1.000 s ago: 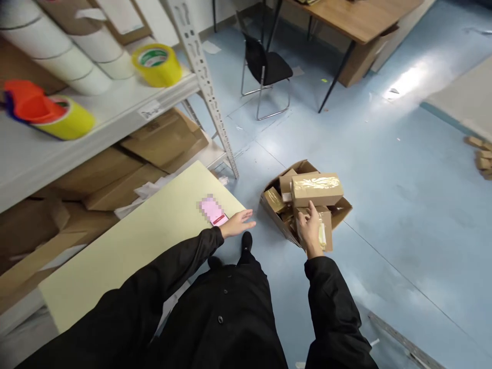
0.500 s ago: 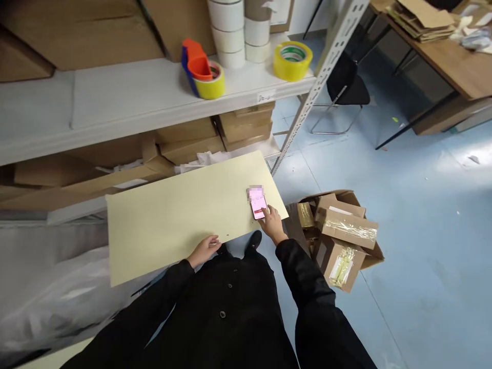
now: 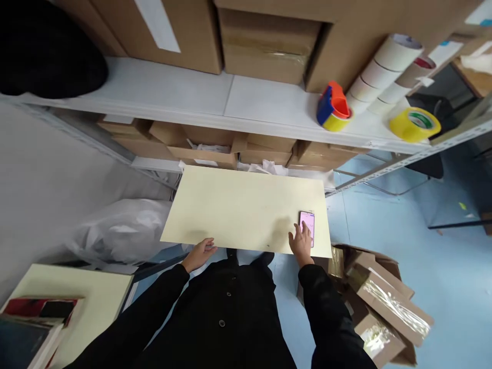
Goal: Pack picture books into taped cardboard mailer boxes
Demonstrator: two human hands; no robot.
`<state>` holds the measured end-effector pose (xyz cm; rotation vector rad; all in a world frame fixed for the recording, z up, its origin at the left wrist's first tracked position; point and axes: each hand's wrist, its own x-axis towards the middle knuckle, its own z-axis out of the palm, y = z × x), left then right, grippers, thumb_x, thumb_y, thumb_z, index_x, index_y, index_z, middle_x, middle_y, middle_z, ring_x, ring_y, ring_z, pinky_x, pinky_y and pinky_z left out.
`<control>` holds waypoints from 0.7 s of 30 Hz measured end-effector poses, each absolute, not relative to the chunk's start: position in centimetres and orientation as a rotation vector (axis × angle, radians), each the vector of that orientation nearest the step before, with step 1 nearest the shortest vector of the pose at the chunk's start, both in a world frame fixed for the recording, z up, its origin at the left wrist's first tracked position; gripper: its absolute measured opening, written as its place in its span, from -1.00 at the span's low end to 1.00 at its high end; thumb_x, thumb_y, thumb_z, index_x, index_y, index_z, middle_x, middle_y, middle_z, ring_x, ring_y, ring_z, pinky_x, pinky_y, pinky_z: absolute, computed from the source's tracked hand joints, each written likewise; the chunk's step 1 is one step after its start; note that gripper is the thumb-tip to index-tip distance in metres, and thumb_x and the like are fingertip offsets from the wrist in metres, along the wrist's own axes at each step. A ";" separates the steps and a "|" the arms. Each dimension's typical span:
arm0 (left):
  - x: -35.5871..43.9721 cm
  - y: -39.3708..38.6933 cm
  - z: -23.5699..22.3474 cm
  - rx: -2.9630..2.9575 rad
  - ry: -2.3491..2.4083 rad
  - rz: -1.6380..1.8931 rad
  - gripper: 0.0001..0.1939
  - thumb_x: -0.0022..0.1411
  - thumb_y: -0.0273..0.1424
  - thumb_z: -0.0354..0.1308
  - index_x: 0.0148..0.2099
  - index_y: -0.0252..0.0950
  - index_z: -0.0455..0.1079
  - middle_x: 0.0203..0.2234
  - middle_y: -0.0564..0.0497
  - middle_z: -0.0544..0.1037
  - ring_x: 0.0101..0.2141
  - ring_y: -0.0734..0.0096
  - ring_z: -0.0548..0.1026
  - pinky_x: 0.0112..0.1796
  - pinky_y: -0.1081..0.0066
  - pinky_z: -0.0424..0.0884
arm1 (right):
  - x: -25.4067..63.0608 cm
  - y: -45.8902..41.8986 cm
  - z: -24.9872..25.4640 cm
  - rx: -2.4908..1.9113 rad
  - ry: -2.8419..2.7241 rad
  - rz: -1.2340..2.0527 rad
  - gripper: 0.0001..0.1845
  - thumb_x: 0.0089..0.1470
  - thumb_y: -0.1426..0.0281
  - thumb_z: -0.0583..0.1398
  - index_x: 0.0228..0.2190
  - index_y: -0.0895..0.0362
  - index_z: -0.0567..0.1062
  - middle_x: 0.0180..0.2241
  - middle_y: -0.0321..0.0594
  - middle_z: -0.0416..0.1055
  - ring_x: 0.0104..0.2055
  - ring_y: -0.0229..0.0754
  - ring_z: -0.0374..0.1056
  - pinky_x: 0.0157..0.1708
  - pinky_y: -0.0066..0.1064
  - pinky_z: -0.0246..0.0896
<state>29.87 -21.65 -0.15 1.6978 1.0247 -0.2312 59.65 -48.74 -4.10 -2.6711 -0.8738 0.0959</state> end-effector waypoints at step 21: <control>18.2 -27.6 2.8 1.377 1.527 0.057 -0.35 0.02 -0.14 0.16 0.15 -0.30 0.30 0.01 -0.26 0.48 -0.01 -0.06 0.47 -0.04 0.17 0.36 | 50.2 -29.2 0.4 -1.769 -2.124 0.860 -0.64 0.15 0.35 0.01 -0.07 0.09 0.45 -0.12 -0.11 0.50 -0.21 -0.11 0.47 -0.15 -0.23 0.35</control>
